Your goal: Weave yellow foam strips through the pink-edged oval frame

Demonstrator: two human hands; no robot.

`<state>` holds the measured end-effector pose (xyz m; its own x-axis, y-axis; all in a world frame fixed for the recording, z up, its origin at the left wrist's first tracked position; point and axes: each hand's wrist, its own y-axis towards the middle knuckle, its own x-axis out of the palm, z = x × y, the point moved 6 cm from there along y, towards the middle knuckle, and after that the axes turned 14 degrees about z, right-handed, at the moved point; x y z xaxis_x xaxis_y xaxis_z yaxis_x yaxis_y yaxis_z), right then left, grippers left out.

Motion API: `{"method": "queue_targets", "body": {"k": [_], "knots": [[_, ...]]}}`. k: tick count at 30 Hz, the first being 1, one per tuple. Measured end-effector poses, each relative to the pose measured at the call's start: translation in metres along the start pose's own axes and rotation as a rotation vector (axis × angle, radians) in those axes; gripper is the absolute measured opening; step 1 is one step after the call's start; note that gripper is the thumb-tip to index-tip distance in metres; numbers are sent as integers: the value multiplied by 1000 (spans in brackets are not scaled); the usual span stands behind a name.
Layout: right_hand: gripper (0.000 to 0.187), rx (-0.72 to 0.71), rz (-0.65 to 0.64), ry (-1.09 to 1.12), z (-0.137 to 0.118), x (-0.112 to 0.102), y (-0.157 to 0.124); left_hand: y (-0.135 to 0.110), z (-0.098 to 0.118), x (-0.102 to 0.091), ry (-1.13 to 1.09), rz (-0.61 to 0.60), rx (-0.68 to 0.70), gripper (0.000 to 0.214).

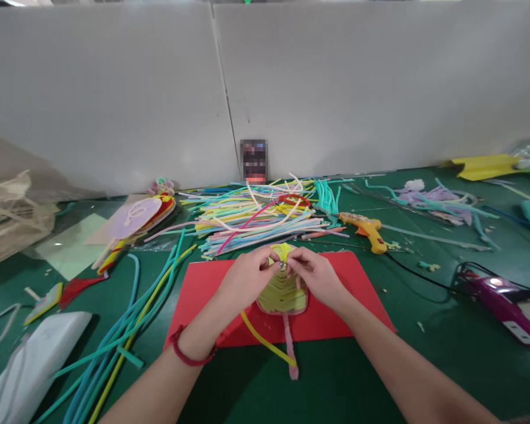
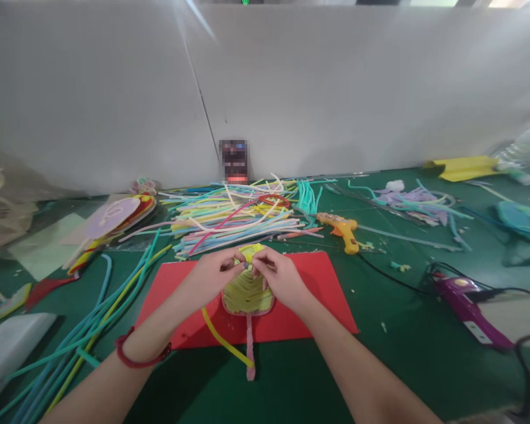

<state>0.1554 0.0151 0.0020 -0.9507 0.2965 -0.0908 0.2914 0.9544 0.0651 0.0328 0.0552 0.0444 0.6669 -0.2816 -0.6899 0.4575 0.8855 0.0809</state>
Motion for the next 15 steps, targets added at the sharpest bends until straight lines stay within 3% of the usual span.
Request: {"method": "queue_targets", "body": {"k": [9, 15], "knots": [[25, -3, -88, -63, -3, 2, -1, -4, 1, 1, 58, -231, 47, 19], [27, -7, -117, -63, -5, 2, -3, -8, -1, 2, 74, -262, 38, 19]]}}
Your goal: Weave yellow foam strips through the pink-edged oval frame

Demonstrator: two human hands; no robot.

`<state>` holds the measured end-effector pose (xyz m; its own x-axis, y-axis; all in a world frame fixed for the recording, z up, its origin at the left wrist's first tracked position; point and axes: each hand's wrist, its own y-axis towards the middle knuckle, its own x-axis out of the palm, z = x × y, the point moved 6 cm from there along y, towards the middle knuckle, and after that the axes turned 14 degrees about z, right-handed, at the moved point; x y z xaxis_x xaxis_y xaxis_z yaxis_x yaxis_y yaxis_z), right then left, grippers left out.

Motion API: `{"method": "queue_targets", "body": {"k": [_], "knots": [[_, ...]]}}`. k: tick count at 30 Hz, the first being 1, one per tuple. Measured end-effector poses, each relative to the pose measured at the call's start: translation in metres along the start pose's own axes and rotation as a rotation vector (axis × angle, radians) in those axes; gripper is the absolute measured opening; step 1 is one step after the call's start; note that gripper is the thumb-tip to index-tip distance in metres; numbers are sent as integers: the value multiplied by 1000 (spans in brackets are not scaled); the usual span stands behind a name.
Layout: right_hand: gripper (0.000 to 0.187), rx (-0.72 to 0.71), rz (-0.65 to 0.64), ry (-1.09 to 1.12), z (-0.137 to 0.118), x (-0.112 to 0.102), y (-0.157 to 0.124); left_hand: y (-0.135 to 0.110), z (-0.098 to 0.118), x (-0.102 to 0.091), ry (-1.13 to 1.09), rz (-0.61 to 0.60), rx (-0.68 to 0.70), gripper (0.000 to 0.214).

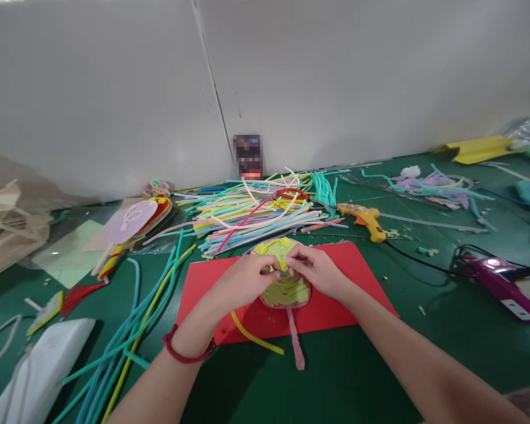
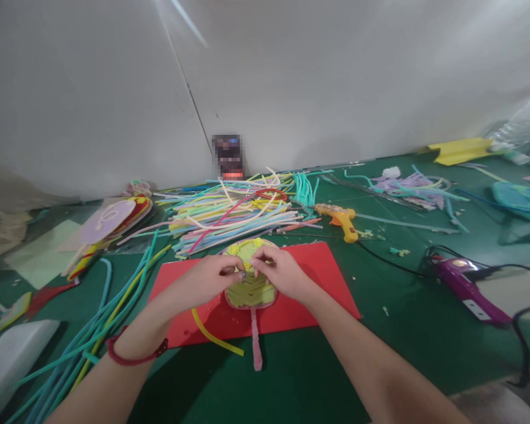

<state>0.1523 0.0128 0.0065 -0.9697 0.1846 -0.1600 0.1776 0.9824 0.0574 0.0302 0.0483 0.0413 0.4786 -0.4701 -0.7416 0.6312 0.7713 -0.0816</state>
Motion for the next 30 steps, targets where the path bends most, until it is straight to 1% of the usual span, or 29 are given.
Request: {"method": "queue_targets", "body": {"k": [6, 12, 15, 18, 22, 26, 30], "knots": [[25, -15, 52, 10, 2, -2, 1, 4, 6, -3, -52, 95, 16, 22], [22, -52, 83, -24, 4, -2, 1, 4, 7, 4, -6, 164, -16, 22], [21, -61, 80, -18, 5, -3, 1, 5, 6, 7, -1, 174, 5, 21], [22, -54, 69, -6, 6, -4, 1, 5, 5, 8, -7, 158, 36, 20], [25, -14, 30, 41, 4, -2, 0, 4, 4, 8, -12, 82, 55, 18], [27, 7, 18, 49, 3, -1, -1, 1, 5, 8, -2, 12, 53, 19], [28, -9, 20, 21, 3, 0, -1, -1, 6, 8, 19, 15, 56, 20]]}}
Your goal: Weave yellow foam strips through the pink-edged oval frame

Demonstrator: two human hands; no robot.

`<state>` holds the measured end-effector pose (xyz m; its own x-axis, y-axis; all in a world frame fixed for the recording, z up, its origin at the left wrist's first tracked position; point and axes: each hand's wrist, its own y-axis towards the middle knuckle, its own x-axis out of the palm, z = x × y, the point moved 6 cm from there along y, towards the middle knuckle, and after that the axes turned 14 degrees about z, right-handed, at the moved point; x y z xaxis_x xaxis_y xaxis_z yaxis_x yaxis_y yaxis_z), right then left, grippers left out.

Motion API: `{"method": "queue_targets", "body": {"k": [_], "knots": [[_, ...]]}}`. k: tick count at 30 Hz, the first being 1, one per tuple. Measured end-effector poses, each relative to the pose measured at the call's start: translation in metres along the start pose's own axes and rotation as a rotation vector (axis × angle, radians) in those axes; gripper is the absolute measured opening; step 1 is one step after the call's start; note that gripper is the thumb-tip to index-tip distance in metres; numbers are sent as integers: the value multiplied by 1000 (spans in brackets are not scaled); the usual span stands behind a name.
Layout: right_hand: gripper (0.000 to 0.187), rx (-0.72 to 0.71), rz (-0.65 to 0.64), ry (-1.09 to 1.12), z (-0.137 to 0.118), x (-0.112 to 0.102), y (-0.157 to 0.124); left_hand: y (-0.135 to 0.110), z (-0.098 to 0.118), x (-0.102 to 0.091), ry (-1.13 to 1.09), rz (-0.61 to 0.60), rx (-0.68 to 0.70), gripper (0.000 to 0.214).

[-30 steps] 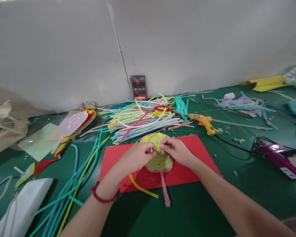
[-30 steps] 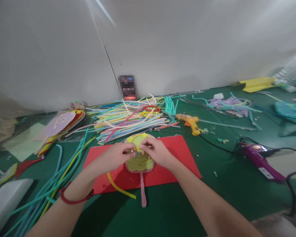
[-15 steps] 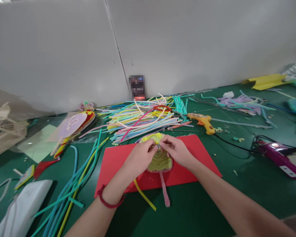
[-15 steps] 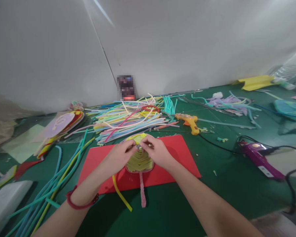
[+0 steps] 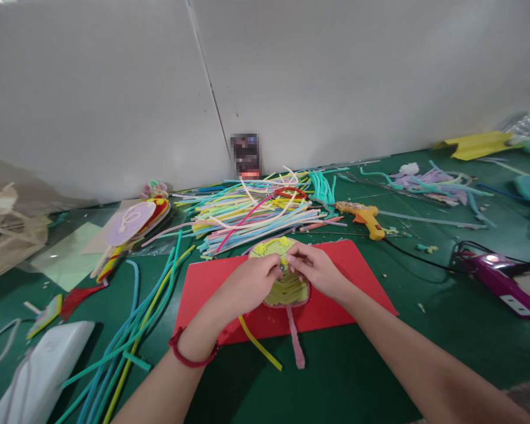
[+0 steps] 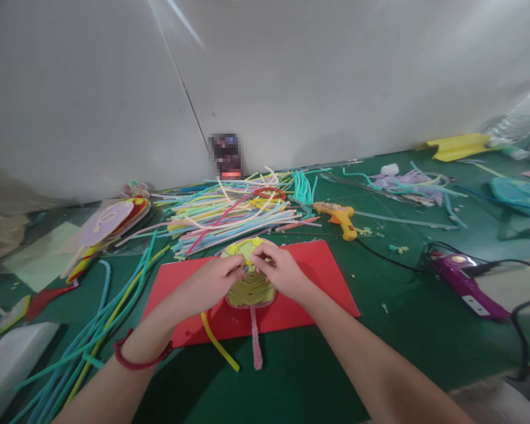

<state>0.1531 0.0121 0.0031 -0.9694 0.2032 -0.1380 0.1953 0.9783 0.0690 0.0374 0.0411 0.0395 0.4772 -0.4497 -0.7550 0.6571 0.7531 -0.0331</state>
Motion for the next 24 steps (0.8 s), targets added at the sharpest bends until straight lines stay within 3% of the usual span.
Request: {"method": "queue_targets", "body": {"k": [5, 12, 24], "knots": [[25, -47, -15, -65, -2, 1, -1, -2, 1, -1, 35, 9, 17, 21], [18, -168, -82, -207, -13, 5, -4, -6, 0, -2, 51, -105, 44, 20], [25, -48, 30, -34, -3, 0, -1, 2, -2, -4, -51, -13, 18, 20]]}}
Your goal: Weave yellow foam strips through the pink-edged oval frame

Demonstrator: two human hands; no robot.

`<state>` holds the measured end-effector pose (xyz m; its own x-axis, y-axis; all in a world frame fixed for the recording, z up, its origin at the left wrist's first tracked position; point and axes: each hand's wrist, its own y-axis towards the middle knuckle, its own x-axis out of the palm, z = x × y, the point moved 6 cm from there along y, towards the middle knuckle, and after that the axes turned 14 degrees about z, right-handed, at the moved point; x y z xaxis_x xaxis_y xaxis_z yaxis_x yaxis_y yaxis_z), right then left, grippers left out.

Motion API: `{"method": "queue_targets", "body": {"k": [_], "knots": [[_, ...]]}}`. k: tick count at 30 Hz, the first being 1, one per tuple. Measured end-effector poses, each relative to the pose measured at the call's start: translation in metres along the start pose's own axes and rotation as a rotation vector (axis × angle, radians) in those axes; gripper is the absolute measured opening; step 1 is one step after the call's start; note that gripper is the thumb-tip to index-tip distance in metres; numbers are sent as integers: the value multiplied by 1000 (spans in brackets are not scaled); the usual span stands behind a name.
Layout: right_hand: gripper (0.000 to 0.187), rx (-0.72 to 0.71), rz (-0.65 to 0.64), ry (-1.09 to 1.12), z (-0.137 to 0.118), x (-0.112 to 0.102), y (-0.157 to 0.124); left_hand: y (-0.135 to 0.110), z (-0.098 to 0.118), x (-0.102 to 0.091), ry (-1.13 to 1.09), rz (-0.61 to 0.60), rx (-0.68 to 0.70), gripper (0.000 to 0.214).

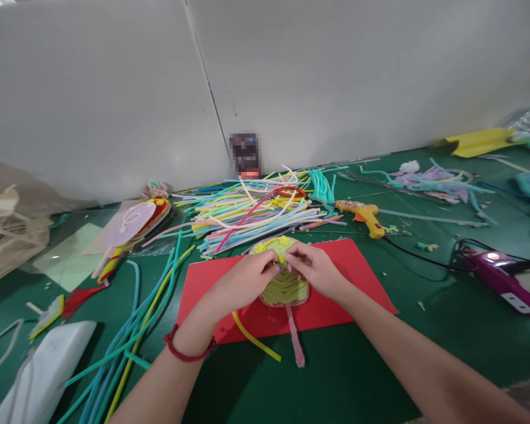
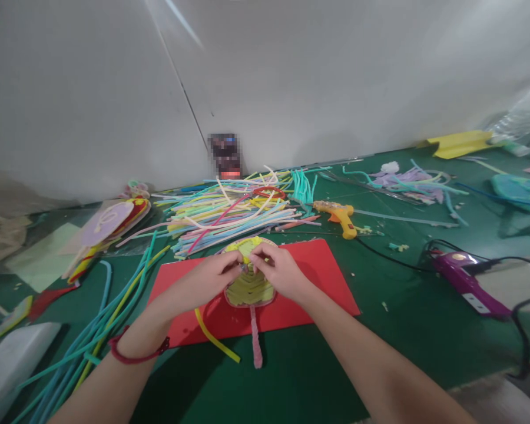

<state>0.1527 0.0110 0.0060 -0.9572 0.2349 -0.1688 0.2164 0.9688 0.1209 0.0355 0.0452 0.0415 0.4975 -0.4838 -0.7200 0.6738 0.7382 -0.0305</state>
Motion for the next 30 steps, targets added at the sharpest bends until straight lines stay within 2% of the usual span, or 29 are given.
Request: {"method": "queue_targets", "body": {"k": [7, 13, 18, 20, 25, 30], "knots": [[27, -4, -37, 13, -1, 2, -1, 2, 4, 1, -10, 41, 33, 20], [29, -65, -92, -44, -9, 2, -3, -1, 13, -1, -20, -26, 52, 20], [30, -64, -160, -55, -11, 6, -5, -1, 12, -2, -17, -70, 45, 19], [31, -67, -145, -56, -11, 5, -5, 1, 9, -1, -47, -72, 23, 18], [35, -27, 3, -29, -7, -3, -3, 7, 5, -1, -88, 14, -3, 21], [30, 29, -43, 7, -2, 1, -3, 6, 1, 4, -174, -14, -30, 21]]}}
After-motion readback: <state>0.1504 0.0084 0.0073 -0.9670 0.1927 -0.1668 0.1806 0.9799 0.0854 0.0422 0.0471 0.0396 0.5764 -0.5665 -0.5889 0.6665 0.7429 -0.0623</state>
